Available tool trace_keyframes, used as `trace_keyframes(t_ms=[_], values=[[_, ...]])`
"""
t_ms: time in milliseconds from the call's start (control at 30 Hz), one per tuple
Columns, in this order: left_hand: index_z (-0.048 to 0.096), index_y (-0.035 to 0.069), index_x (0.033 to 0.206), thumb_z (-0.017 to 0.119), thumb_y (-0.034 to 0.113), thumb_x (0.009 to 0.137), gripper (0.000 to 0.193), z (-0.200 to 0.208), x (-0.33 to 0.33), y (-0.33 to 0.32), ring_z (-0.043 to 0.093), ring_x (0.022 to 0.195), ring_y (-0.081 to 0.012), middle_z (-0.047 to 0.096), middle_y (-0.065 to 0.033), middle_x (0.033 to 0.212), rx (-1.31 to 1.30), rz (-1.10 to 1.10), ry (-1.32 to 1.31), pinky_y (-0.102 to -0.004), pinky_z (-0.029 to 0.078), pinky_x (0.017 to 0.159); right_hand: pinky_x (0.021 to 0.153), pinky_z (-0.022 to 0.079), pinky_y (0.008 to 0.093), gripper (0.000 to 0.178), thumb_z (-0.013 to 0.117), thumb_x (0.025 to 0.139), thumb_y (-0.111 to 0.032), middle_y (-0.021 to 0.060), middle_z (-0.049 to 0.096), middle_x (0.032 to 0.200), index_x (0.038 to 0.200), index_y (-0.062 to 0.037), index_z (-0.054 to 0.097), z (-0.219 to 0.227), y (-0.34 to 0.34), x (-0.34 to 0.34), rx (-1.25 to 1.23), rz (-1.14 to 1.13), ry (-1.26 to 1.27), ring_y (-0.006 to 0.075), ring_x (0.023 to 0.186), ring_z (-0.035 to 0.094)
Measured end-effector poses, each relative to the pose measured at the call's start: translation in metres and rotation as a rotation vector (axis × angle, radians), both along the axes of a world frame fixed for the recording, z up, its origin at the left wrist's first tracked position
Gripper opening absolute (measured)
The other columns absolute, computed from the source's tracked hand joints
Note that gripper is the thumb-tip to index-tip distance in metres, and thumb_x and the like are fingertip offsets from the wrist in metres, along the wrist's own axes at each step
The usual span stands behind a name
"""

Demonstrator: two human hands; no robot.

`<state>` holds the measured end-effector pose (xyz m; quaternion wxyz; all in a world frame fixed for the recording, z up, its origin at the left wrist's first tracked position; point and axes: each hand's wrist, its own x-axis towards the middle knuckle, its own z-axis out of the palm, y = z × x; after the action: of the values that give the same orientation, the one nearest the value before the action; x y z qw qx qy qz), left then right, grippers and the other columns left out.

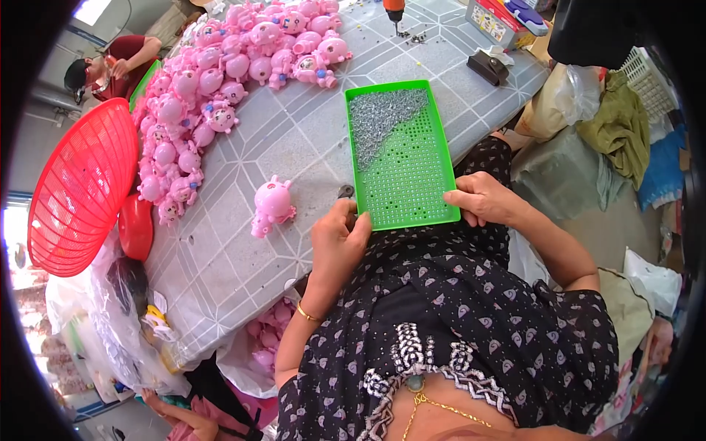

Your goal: Assembling small pink plastic pig toys using a power screwdriver.

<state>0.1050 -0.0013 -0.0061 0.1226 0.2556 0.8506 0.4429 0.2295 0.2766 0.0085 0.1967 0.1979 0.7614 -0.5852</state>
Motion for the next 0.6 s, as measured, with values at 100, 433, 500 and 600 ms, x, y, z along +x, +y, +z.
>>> trace_keyframes(t_ms=[100, 433, 500, 600], values=[[0.064, 0.001, 0.085, 0.068, 0.013, 0.086, 0.013, 0.022, 0.002, -0.004, 0.058, 0.05, -0.0266, 0.06, -0.0159, 0.06, -0.009, -0.032, 0.057, -0.0403, 0.045, 0.054, 0.045, 0.046, 0.0251, 0.043, 0.061, 0.099, -0.035, 0.007, 0.063, 0.061, 0.091, 0.0057, 0.069, 0.01, -0.004, 0.009, -0.069, -0.039, -0.021, 0.0113, 0.048, 0.058], [0.054, 0.005, 0.073, 0.067, 0.012, 0.087, 0.02, 0.076, -0.019, -0.006, 0.061, 0.054, -0.0385, 0.057, -0.018, 0.057, -0.198, -0.172, 0.455, -0.0484, 0.045, 0.054, 0.045, 0.044, 0.0266, 0.039, 0.06, 0.1, -0.033, 0.0063, 0.064, 0.06, 0.092, 0.0044, 0.07, 0.007, -0.036, 0.006, -0.212, 0.034, 0.009, 0.0114, 0.047, 0.055], [0.054, 0.005, 0.074, 0.067, 0.012, 0.087, 0.019, 0.088, -0.01, -0.008, 0.061, 0.055, -0.0387, 0.057, -0.0181, 0.058, -0.202, -0.176, 0.433, -0.0485, 0.045, 0.054, 0.044, 0.044, 0.0261, 0.04, 0.06, 0.101, -0.035, 0.0051, 0.063, 0.06, 0.093, 0.0034, 0.07, 0.004, -0.038, 0.013, -0.207, 0.034, -0.011, 0.0109, 0.047, 0.055], [0.057, 0.004, 0.077, 0.068, 0.011, 0.087, 0.017, 0.086, -0.022, -0.011, 0.061, 0.056, -0.0387, 0.059, -0.0186, 0.06, -0.248, -0.215, 0.41, -0.0481, 0.045, 0.054, 0.044, 0.043, 0.0255, 0.047, 0.061, 0.102, -0.041, 0.0041, 0.061, 0.06, 0.089, 0.0031, 0.07, 0.017, -0.041, 0.018, -0.288, -0.034, 0.01, 0.01, 0.047, 0.055]])
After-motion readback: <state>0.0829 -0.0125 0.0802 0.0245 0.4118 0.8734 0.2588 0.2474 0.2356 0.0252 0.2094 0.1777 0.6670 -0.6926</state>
